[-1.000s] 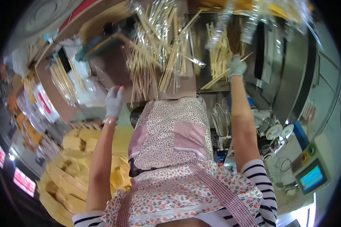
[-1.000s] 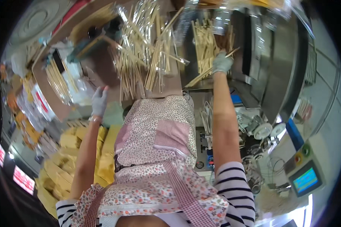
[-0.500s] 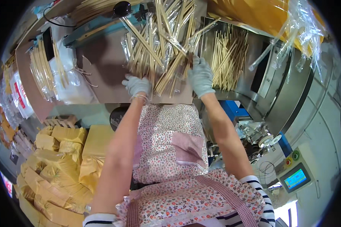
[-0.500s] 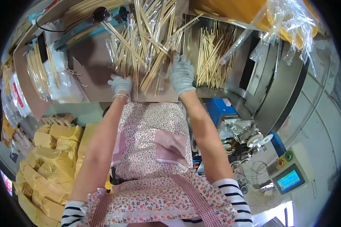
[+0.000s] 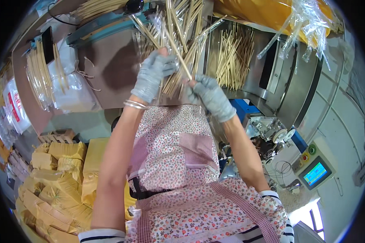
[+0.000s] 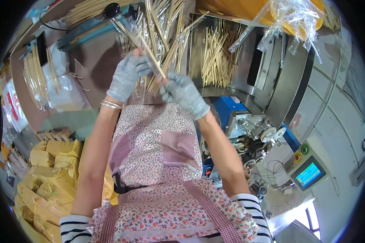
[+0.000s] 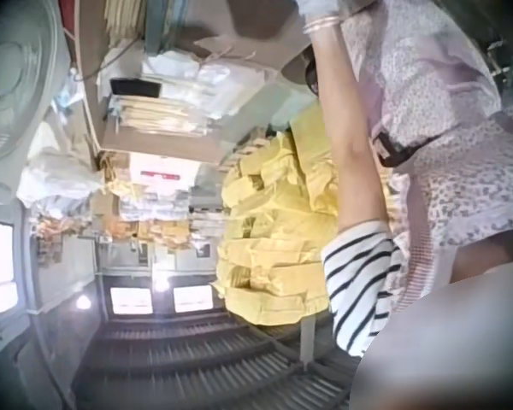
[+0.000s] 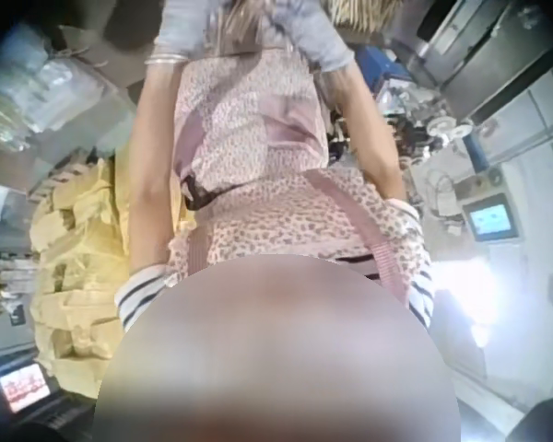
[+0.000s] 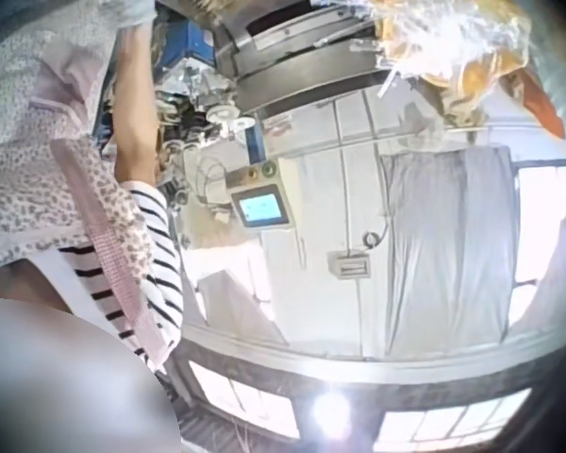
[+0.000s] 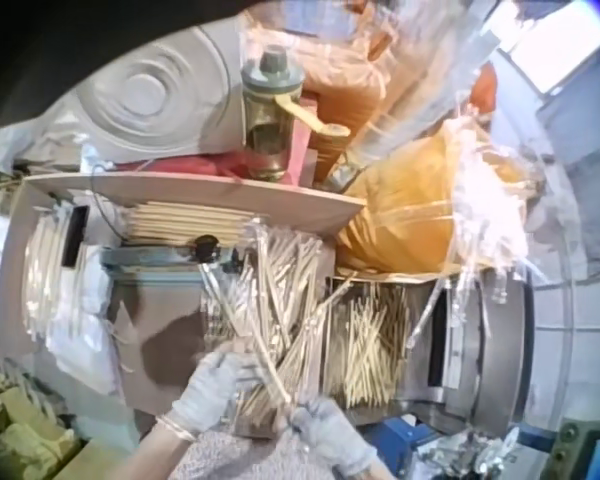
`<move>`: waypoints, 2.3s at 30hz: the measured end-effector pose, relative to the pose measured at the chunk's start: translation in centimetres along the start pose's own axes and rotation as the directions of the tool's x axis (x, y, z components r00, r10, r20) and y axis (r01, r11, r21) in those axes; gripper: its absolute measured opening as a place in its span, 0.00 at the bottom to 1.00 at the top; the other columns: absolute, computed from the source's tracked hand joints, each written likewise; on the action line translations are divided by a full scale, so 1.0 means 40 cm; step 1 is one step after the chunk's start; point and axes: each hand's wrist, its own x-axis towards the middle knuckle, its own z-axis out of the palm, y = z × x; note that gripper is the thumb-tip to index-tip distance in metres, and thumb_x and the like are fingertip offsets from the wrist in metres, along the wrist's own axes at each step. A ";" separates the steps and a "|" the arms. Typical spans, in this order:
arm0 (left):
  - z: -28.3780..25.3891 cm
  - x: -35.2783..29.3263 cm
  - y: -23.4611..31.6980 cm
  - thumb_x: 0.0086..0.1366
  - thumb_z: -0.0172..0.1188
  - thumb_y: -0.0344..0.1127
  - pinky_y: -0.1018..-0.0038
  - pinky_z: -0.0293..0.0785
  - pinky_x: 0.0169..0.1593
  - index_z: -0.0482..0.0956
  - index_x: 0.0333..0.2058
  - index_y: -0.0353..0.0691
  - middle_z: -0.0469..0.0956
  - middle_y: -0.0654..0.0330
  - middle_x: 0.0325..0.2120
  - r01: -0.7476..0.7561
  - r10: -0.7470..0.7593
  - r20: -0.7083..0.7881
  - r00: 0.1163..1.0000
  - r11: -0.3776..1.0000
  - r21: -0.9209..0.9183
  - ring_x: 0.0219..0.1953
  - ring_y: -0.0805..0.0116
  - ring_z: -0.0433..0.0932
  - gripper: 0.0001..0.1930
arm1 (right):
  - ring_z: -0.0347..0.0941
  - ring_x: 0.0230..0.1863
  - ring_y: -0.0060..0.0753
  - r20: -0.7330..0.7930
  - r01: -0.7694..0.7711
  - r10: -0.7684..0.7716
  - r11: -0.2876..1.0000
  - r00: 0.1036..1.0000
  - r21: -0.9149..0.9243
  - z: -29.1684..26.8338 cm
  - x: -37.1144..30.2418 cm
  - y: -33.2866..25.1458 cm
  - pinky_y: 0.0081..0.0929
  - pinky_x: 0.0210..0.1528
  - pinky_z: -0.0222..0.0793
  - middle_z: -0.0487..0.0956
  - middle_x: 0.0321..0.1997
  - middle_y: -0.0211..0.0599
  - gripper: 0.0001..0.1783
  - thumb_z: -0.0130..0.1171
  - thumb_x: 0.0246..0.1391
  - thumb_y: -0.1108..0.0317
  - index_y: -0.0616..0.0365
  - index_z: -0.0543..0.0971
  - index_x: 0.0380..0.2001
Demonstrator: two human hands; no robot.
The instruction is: Sorting and placing bundles of thin wooden sticks into a packaging machine.
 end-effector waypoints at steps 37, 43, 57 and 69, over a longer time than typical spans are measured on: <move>-0.203 -0.013 -0.051 0.61 0.55 0.39 0.83 0.59 0.21 0.73 0.34 0.42 0.65 0.70 0.18 0.059 -0.074 -0.218 0.973 0.995 -0.075 0.19 0.83 0.62 0.08 | 0.68 0.21 0.14 -0.223 0.308 -0.277 0.944 0.935 0.116 -0.135 0.131 -0.162 0.09 0.23 0.67 0.75 0.25 0.23 0.11 0.53 0.56 0.61 0.57 0.77 0.34; -0.017 0.257 -0.044 0.49 0.66 0.46 0.75 0.69 0.39 0.73 0.36 0.28 0.77 0.55 0.30 0.022 0.215 -0.460 0.861 0.889 0.457 0.31 0.70 0.73 0.25 | 0.71 0.30 0.15 -0.103 0.297 -0.285 0.945 0.953 0.135 -0.142 0.098 -0.144 0.13 0.31 0.69 0.76 0.30 0.24 0.16 0.51 0.58 0.59 0.57 0.76 0.45; -0.012 0.129 0.004 0.55 0.64 0.37 0.85 0.51 0.18 0.78 0.33 0.37 0.70 0.74 0.19 -0.121 0.117 -0.304 0.946 0.993 0.004 0.16 0.87 0.57 0.10 | 0.59 0.28 0.13 0.043 0.281 -0.295 0.939 0.955 0.201 -0.115 -0.030 -0.135 0.12 0.33 0.58 0.69 0.32 0.23 0.24 0.48 0.56 0.67 0.64 0.63 0.56; -0.070 -0.129 0.318 0.57 0.63 0.33 0.88 0.63 0.30 0.79 0.31 0.38 0.76 0.70 0.25 -0.439 0.392 -0.338 0.856 0.896 -0.072 0.26 0.85 0.67 0.06 | 0.68 0.28 0.16 0.240 0.232 -0.450 0.765 0.860 0.600 0.040 -0.269 -0.216 0.13 0.30 0.67 0.71 0.30 0.24 0.30 0.56 0.54 0.62 0.59 0.61 0.57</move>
